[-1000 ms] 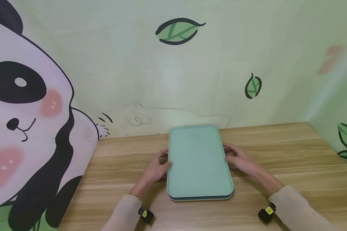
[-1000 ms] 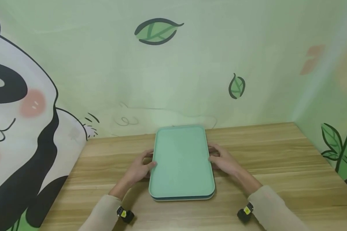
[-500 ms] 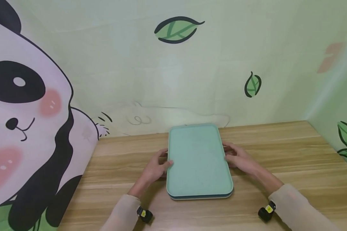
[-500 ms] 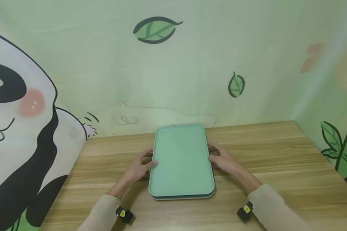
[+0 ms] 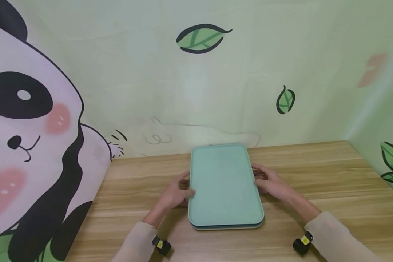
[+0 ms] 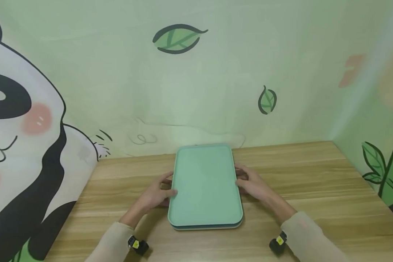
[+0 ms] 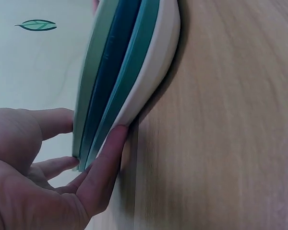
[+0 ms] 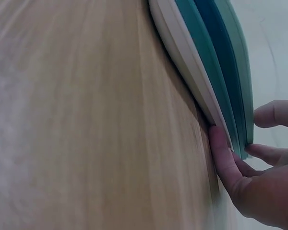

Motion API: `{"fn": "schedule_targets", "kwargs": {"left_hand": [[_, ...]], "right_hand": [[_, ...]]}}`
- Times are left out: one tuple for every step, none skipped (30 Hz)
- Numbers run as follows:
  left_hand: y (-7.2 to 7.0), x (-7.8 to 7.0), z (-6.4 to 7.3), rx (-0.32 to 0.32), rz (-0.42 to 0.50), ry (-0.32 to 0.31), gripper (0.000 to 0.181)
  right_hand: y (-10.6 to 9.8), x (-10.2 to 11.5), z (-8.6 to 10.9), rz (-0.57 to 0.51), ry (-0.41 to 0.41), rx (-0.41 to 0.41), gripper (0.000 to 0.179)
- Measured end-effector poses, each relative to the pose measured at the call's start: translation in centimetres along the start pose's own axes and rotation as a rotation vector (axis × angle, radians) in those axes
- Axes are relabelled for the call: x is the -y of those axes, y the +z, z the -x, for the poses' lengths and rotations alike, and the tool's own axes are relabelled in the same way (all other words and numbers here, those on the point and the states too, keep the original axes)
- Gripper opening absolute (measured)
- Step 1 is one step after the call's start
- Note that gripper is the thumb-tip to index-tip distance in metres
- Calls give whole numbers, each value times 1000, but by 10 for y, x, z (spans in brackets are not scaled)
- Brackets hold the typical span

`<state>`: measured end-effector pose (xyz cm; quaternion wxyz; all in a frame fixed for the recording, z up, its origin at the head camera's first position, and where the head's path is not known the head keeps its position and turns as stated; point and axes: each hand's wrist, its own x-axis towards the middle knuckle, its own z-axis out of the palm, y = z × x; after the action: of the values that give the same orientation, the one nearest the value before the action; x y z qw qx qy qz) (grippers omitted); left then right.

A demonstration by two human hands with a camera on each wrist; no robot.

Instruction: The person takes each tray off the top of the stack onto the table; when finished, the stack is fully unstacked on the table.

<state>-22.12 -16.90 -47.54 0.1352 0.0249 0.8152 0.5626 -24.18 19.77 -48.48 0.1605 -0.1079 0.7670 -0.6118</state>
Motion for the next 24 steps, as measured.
{"fn": "schedule_targets", "kwargs": {"left_hand": [[0, 0, 1, -4, 4, -2, 75], [-1, -1, 1, -8, 9, -5, 75], [-1, -2, 2, -14, 10, -9, 75], [-1, -2, 3, -21, 7, -12, 74], [-2, -3, 4, -29, 4, -15, 74], [-3, -4, 4, -36, 5, -20, 73], [-3, -5, 5, -41, 7, -21, 73], [-4, -5, 6, -46, 9, -23, 73], [-5, -6, 7, -50, 11, -24, 72], [-7, -6, 8, -55, 10, -23, 72], [-8, -6, 9, -57, 12, -23, 71], [-10, -6, 9, -57, 12, -24, 70], [-12, -6, 10, -56, 19, -26, 69], [-14, -6, 10, -55, 29, -31, 69], [-15, -5, 9, -53, 41, -34, 68], [-17, -4, 9, -51, 54, -38, 67], [-18, -3, 8, -47, 73, -44, 66], [-19, -2, 7, -43, 90, -48, 65], [-19, -1, 7, -40, 112, -52, 63], [-20, 0, 6, -37, 128, -53, 62], [-20, 1, 6, -34, 140, -56, 60], [-21, 2, 6, -30, 155, -60, 60], [-21, 3, 7, -24, 171, -65, 59], [-21, 3, 7, -17, 185, -70, 59]], "right_hand": [[0, 0, 0, -2, -1, 3, 68], [0, 0, 0, -7, -3, 7, 67], [0, 0, 0, -9, -5, 10, 67], [0, 0, 0, -14, -6, 13, 67], [0, 0, 0, -13, -8, 15, 67], [1, 0, 1, -11, -9, 15, 67], [1, 0, 1, -7, -8, 15, 67], [2, 0, 2, -4, -7, 15, 68], [3, 0, 2, 0, -6, 14, 68], [3, -1, 3, 4, -4, 13, 68], [3, -1, 3, 9, -3, 11, 68], [4, -2, 3, 9, -1, 11, 67], [4, -2, 3, 8, 0, 11, 67], [4, -3, 3, 6, -1, 12, 67], [4, -4, 2, 2, -2, 11, 67], [3, -4, 2, 0, -3, 9, 67], [2, -5, 2, -3, -5, 8, 67], [2, -5, 1, -3, -6, 7, 68], [1, -5, 1, -1, -7, 4, 68], [0, -5, 1, 1, -8, 3, 69], [0, -5, 1, 3, -8, 0, 68], [0, -5, 1, 7, -8, 0, 68], [0, -5, 1, 11, -8, -1, 68], [0, -5, 1, 15, -9, -2, 68]]}}
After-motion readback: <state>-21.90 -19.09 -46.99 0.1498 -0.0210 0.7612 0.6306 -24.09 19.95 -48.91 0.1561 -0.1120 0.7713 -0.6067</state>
